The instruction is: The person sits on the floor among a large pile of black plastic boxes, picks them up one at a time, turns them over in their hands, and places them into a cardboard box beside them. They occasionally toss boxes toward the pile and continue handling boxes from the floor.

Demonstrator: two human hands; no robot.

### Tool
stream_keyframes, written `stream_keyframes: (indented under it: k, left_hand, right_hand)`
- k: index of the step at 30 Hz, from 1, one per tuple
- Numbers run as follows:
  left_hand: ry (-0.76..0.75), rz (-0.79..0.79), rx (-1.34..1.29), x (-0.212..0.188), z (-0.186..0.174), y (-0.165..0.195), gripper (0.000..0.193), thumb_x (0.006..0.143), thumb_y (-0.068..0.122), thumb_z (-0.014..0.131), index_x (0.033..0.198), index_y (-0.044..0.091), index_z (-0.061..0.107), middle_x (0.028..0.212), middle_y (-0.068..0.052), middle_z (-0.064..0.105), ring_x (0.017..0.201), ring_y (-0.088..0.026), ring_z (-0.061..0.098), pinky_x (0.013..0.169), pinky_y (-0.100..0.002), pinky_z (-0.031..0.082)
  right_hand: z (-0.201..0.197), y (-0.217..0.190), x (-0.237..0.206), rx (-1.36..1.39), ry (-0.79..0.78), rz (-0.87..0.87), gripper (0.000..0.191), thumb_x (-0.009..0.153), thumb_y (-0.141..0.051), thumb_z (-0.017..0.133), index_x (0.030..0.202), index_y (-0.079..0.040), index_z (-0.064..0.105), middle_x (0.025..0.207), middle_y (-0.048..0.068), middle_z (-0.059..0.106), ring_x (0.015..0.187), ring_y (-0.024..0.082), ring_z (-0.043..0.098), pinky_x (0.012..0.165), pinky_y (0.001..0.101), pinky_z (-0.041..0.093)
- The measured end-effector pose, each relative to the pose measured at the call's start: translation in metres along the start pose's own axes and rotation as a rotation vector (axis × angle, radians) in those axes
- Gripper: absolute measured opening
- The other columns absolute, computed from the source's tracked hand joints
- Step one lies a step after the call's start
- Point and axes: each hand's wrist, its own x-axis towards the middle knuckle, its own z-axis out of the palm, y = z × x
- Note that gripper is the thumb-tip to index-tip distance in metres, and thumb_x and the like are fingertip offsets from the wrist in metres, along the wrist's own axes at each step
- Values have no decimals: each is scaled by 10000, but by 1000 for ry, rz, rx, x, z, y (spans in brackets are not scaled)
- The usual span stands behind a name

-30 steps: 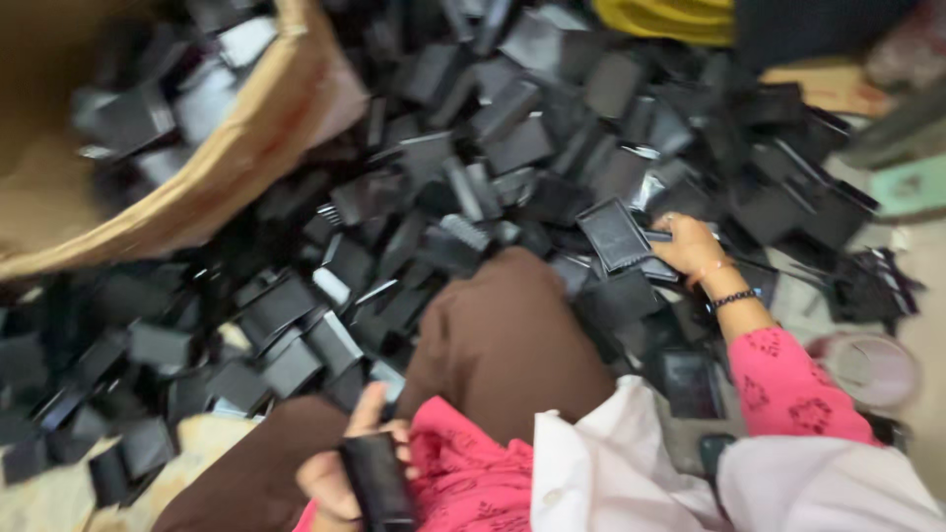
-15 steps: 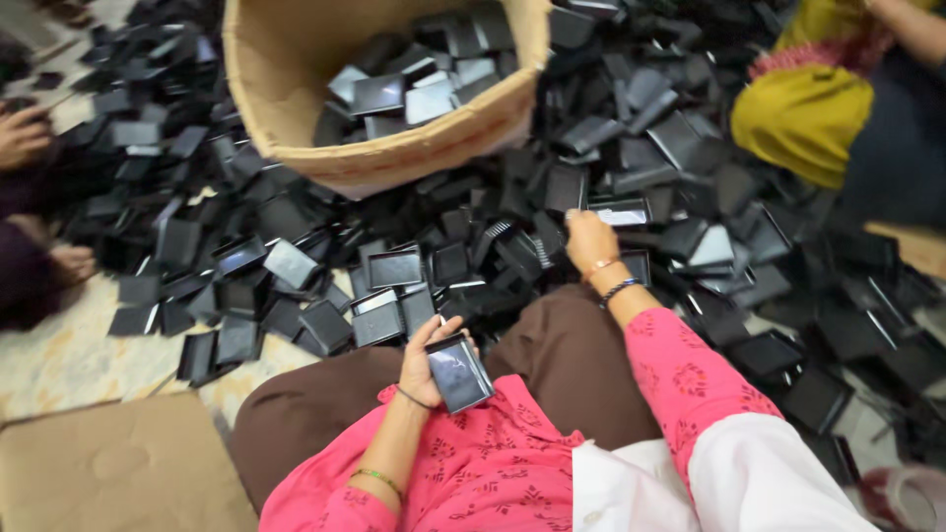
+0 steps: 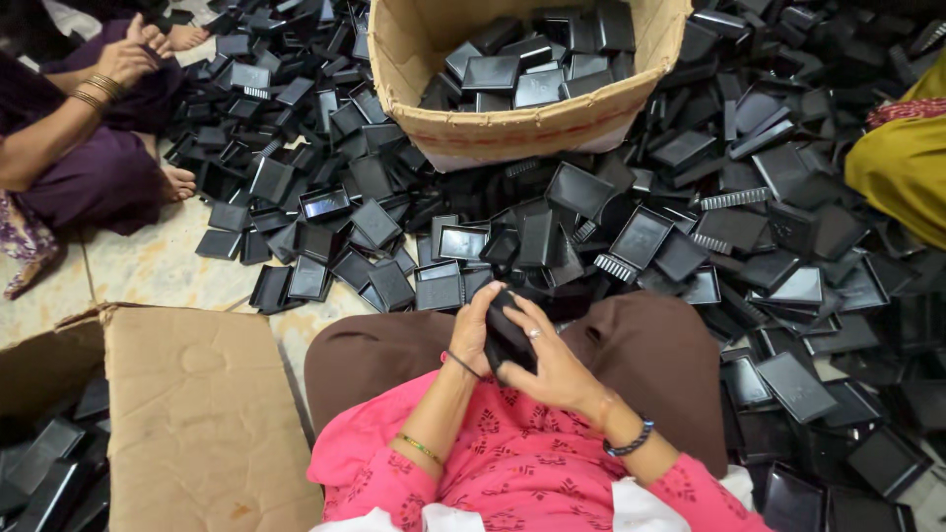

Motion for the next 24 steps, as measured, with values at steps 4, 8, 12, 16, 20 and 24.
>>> stream_keyframes:
  k: [4, 8, 12, 16, 20, 24]
  left_hand:
    - [-59, 337, 395, -9, 6, -8, 594, 977, 522, 631, 1342, 53, 637, 1216, -92, 684, 1052, -174, 652, 974, -338, 516]
    - [109, 326, 101, -10, 9, 4, 856, 963, 729, 299, 1338, 31, 621, 1247, -84, 705, 1140, -182, 653, 1041, -327, 510]
    - [163, 330, 65, -13, 6, 19, 942, 975, 781, 246, 1332, -10, 612, 1211, -130, 705, 1114, -212, 645, 1014, -349, 524]
    - [136, 302, 12, -15, 1, 18, 954, 971, 789, 257, 1341, -22, 597, 1215, -148, 703, 1073, -224, 660, 977, -361, 539]
    - [157, 285, -17, -11, -2, 16, 941, 975, 775, 268, 1335, -33, 588, 1212, -165, 705, 1059, -221, 676, 956, -358, 551]
    - [113, 409, 74, -14, 7, 6, 643, 1014, 545, 481, 1329, -7, 572, 1228, -131, 705, 1054, -186, 667, 939, -328, 548]
  right_hand:
    - [-8, 17, -11, 148, -23, 251, 502, 813, -232, 846, 1212, -5, 643, 1226, 129, 687, 1169, 200, 656, 1006, 346, 508]
    - [-12, 8, -8, 253, 88, 433, 571, 805, -177, 839, 1320, -25, 645, 1176, 99, 729, 1033, 146, 672, 910, 297, 551]
    - [-1, -16, -5, 195, 64, 378, 607, 788, -153, 840, 1358, -55, 655, 1170, 86, 760, 1009, 115, 700, 916, 272, 553]
    - [6, -20, -3, 211, 57, 339, 602, 759, -140, 860, 1326, -46, 680, 1197, 114, 754, 1023, 124, 704, 928, 282, 550]
    - [7, -15, -4, 221, 36, 369, 602, 751, -145, 869, 1320, -65, 691, 1223, 110, 744, 1017, 127, 693, 874, 289, 554]
    - [10, -12, -3, 148, 58, 472, 606, 745, -155, 887, 1324, -88, 719, 1217, 96, 762, 800, 136, 640, 690, 280, 545]
